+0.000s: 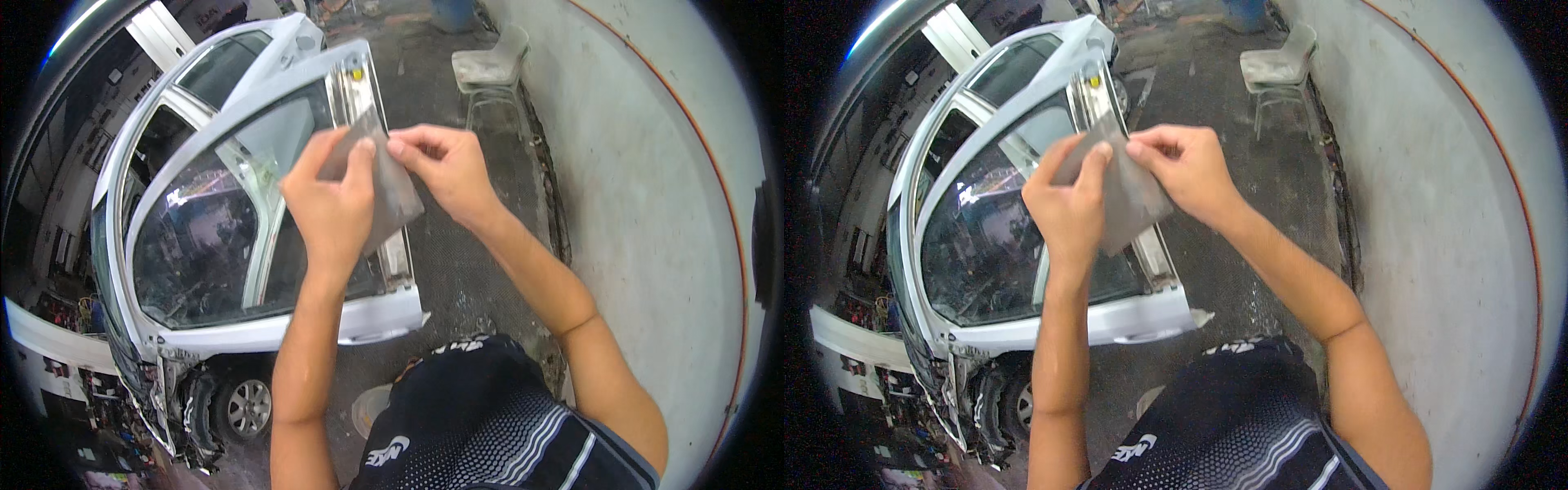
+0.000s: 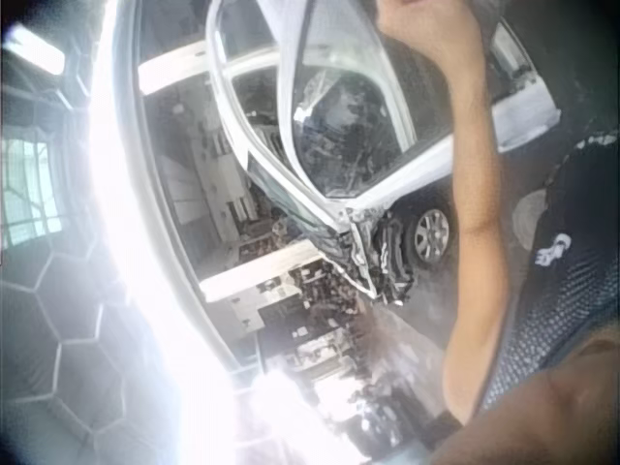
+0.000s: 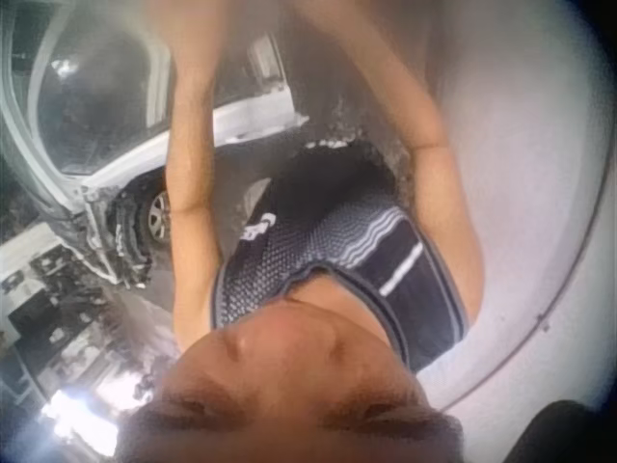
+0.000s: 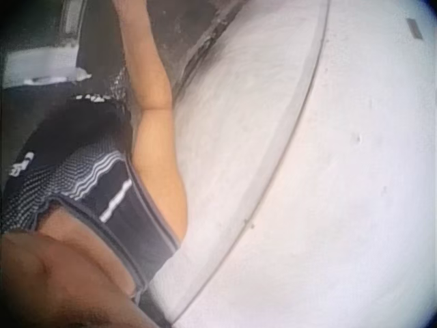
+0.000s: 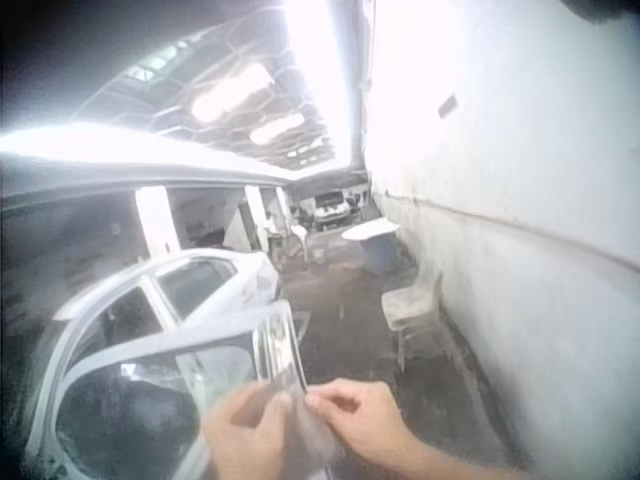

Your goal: The person sands the exterior edge of a white car door using a sanding block. The person repeatedly rubs the sanding block along the door frame and window trim, focusing on smoothing the surface.

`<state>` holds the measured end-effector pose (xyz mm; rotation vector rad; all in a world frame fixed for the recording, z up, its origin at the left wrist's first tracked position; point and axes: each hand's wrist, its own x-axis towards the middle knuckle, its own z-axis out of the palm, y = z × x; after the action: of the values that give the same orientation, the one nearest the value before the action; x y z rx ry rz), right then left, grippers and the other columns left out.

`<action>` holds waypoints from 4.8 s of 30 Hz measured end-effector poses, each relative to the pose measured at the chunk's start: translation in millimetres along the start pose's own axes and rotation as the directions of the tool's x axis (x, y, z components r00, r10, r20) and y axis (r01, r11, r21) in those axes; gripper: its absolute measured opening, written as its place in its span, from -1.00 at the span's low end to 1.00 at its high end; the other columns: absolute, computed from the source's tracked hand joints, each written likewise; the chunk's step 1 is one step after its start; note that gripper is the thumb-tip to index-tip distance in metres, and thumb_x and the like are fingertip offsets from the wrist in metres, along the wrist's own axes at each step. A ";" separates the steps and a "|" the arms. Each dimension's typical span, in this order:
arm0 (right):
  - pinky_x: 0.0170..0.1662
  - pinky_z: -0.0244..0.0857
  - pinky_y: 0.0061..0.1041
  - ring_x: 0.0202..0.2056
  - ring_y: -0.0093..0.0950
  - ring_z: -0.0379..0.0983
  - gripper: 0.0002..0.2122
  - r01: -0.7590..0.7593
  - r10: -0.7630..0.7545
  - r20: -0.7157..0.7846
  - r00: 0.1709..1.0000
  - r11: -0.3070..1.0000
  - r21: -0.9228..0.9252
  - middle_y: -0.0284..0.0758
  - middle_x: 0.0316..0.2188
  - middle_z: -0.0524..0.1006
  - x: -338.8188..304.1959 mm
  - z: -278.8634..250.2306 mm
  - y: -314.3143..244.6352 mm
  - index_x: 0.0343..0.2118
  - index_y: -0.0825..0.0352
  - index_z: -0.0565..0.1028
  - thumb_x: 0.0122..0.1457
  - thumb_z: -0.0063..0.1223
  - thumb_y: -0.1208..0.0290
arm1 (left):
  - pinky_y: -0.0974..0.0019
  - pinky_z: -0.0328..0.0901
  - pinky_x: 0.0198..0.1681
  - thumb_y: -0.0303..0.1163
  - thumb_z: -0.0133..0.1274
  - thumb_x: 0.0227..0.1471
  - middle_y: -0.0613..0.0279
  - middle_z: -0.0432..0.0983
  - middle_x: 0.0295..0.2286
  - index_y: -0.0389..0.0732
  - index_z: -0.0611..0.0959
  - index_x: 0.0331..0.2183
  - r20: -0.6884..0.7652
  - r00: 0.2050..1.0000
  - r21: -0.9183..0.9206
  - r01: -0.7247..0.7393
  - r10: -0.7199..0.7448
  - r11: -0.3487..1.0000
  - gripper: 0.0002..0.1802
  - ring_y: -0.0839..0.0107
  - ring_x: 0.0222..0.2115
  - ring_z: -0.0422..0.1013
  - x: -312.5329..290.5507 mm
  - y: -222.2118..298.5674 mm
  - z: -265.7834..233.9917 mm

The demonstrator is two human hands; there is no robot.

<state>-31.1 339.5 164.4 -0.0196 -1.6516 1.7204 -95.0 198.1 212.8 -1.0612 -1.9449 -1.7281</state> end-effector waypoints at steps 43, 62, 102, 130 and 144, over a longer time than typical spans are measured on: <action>-0.40 0.41 -0.43 -0.49 -0.39 0.55 -0.91 0.339 -0.524 -0.072 0.849 0.643 -0.687 -0.23 -0.49 0.59 -10.5 17.8 -14.1 -0.36 0.40 0.58 0.18 0.25 0.49 | 0.46 0.37 -0.23 -0.46 0.26 0.11 0.25 0.66 -0.37 -0.35 0.71 -0.19 -0.028 0.955 -0.146 0.290 -0.297 0.946 -0.78 0.58 -0.36 0.51 -100.6 -8.9 -67.3; -0.22 0.46 -0.18 -0.34 -0.18 0.59 -0.80 0.083 -0.417 0.083 0.905 -0.020 -0.996 -0.15 -0.32 0.61 -1.0 -121.8 7.3 -0.19 0.34 0.60 0.18 0.27 0.38 | 0.43 0.36 -0.20 -0.44 0.28 0.12 0.25 0.64 -0.35 -0.35 0.71 -0.20 -0.011 0.844 -0.158 0.528 -0.537 0.834 -0.78 0.56 -0.33 0.48 -162.6 -44.2 -90.5; -0.29 0.44 -0.42 -0.40 -0.37 0.55 -0.72 0.101 -0.118 0.047 0.992 0.511 -0.853 -0.25 -0.41 0.56 -5.5 -99.3 -18.8 -0.26 0.34 0.50 -0.03 0.37 0.56 | 0.43 0.37 -0.15 -0.43 0.29 0.11 0.26 0.65 -0.35 -0.40 0.71 -0.21 -0.140 0.689 -0.218 0.680 -0.712 0.700 -0.75 0.54 -0.32 0.48 -232.9 -72.2 -115.9; -0.52 0.35 -0.38 -0.58 -0.32 0.46 -0.84 0.634 -0.545 0.380 0.747 0.415 -0.652 -0.31 -0.62 0.43 20.3 -7.0 -26.4 -0.57 0.28 0.41 -0.09 0.24 0.53 | 0.38 0.37 -0.11 -0.51 0.28 0.07 0.20 0.63 -0.29 -0.39 0.69 -0.16 -0.385 0.691 -0.158 0.603 -0.611 0.782 -0.73 0.49 -0.26 0.49 -227.6 -29.1 -17.8; -0.45 0.39 -0.18 -0.56 -0.15 0.53 -0.79 0.325 -0.194 0.263 0.945 0.469 -0.821 -0.14 -0.64 0.54 36.3 -70.5 -18.3 -0.60 0.34 0.50 0.07 0.13 0.33 | 0.38 0.38 -0.07 -0.51 0.31 0.06 0.18 0.64 -0.24 -0.40 0.68 -0.14 -0.360 0.735 -0.231 0.527 -0.575 0.818 -0.70 0.47 -0.24 0.51 -212.9 -32.2 -31.0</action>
<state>-14.3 416.4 185.0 -0.1182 -2.3228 0.5136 17.4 103.4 52.3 -0.0735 -2.0007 -2.1628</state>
